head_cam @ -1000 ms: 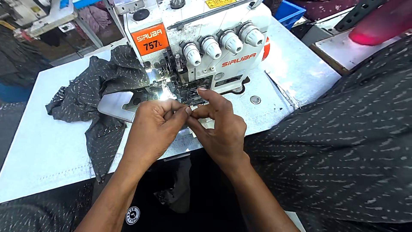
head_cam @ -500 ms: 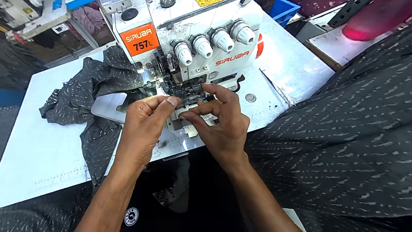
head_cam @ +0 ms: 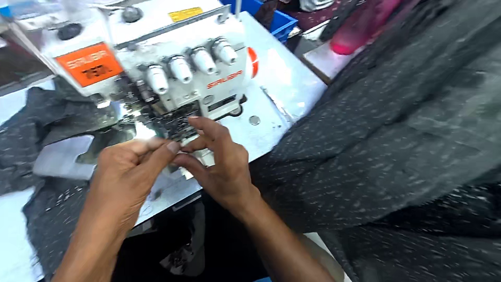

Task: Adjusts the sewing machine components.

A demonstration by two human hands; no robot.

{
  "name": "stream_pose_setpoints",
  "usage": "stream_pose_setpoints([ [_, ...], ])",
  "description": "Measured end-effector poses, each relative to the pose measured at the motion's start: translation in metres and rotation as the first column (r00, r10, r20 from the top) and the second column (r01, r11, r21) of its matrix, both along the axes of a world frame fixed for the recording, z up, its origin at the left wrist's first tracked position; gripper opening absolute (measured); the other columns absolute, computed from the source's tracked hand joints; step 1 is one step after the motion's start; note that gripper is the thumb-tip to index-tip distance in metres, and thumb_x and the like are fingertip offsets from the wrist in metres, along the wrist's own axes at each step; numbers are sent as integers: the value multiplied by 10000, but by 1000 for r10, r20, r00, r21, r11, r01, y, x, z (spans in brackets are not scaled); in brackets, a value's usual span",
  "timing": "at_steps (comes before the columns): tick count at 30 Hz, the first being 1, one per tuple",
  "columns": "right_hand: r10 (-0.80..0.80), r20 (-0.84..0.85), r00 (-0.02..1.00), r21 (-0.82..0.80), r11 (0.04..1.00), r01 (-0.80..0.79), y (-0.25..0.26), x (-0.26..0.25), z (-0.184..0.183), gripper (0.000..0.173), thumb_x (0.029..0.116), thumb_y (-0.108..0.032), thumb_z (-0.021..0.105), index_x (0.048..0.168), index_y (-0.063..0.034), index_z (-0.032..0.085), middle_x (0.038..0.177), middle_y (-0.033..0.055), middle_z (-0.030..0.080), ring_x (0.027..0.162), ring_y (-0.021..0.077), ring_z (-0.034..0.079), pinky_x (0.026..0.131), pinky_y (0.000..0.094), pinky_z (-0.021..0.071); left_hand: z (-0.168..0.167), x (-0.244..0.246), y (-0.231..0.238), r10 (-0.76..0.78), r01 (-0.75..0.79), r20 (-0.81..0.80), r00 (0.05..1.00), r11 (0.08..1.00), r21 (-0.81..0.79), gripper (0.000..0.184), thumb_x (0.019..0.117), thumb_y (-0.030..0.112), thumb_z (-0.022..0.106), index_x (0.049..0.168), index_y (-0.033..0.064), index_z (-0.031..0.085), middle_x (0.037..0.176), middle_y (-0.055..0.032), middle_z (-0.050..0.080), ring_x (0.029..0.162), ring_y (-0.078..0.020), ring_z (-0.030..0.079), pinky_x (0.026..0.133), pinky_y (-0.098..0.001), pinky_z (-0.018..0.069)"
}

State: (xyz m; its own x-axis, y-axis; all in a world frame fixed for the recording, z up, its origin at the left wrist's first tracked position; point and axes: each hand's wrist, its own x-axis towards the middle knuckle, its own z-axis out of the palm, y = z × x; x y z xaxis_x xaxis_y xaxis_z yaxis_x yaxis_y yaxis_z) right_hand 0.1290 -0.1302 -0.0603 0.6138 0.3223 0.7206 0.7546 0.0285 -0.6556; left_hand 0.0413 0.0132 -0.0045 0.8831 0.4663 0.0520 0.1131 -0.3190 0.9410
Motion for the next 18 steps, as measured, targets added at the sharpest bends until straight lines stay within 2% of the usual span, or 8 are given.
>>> stream_pose_setpoints([
  [2, -184, 8, 983, -185, 966, 182, -17, 12, 7, 513, 904, -248, 814, 1323, -19, 624, 1054, 87, 742, 939, 204, 719, 813, 387, 610, -3, 0, 3, 39, -39, 13, 999, 999, 31, 68, 910, 210, 741, 892, 175, 797, 619, 23, 617, 406, -50, 340, 384, -203, 260],
  [4, -407, 39, 913, -455, 806, 379, -39, 36, 19, 380, 1000, -222, 680, 1320, -22, 639, 1246, 172, 682, 1120, 316, 681, 918, 470, 574, -3, -1, 4, 59, -59, 8, 998, 996, 70, 69, 916, 189, 739, 903, 163, 801, 616, 22, 622, 398, -59, 346, 378, -207, 258],
  [6, -513, 26, 858, -659, 636, 401, -58, 69, 25, 342, 1008, -151, 615, 1305, 15, 650, 1363, 273, 605, 1255, 461, 588, 987, 607, 515, -3, -1, 6, 51, -51, 3, 999, 990, 128, 73, 943, 165, 728, 909, 151, 792, 626, 34, 623, 410, -55, 372, 382, -205, 284],
  [8, -540, 0, 842, -788, 519, 333, -71, 97, 27, 349, 983, -128, 644, 1259, 86, 645, 1312, 368, 587, 1233, 590, 542, 918, 747, 475, -2, 0, 10, 40, -44, 29, 999, 984, 173, 85, 942, 157, 727, 884, 145, 787, 625, 44, 625, 433, -51, 411, 401, -209, 322],
  [9, -552, -3, 834, -844, 449, 294, -74, 108, 26, 343, 977, -149, 664, 1214, 99, 651, 1253, 388, 600, 1196, 624, 544, 863, 788, 459, -2, 0, 13, 35, -41, 39, 999, 983, 178, 95, 942, 152, 725, 872, 138, 789, 610, 43, 610, 437, -52, 413, 402, -211, 323],
  [12, -591, 12, 806, -938, 272, 213, -78, 131, 17, 335, 943, -235, 730, 1038, 82, 678, 1047, 395, 645, 1051, 643, 592, 756, 824, 417, 2, 1, 18, 31, -33, 18, 999, 992, 121, 113, 959, 144, 719, 876, 114, 791, 568, 24, 558, 423, -62, 361, 397, -212, 270],
  [15, -626, 1, 780, -941, 263, 213, -82, 140, 11, 309, 916, -238, 769, 1030, 46, 723, 987, 383, 667, 963, 632, 623, 725, 828, 423, 5, 3, 21, 39, -40, 16, 999, 998, 57, 115, 970, 137, 711, 899, 93, 789, 564, 6, 538, 408, -71, 322, 383, -211, 236],
  [18, -627, 16, 779, -923, 291, 253, -79, 132, 13, 191, 947, -151, 709, 1026, 21, 736, 986, 361, 675, 960, 609, 636, 725, 796, 451, 6, 3, 23, 48, -48, 7, 999, 998, 36, 118, 969, 143, 715, 901, 84, 791, 591, -8, 571, 409, -73, 327, 381, -214, 233],
])
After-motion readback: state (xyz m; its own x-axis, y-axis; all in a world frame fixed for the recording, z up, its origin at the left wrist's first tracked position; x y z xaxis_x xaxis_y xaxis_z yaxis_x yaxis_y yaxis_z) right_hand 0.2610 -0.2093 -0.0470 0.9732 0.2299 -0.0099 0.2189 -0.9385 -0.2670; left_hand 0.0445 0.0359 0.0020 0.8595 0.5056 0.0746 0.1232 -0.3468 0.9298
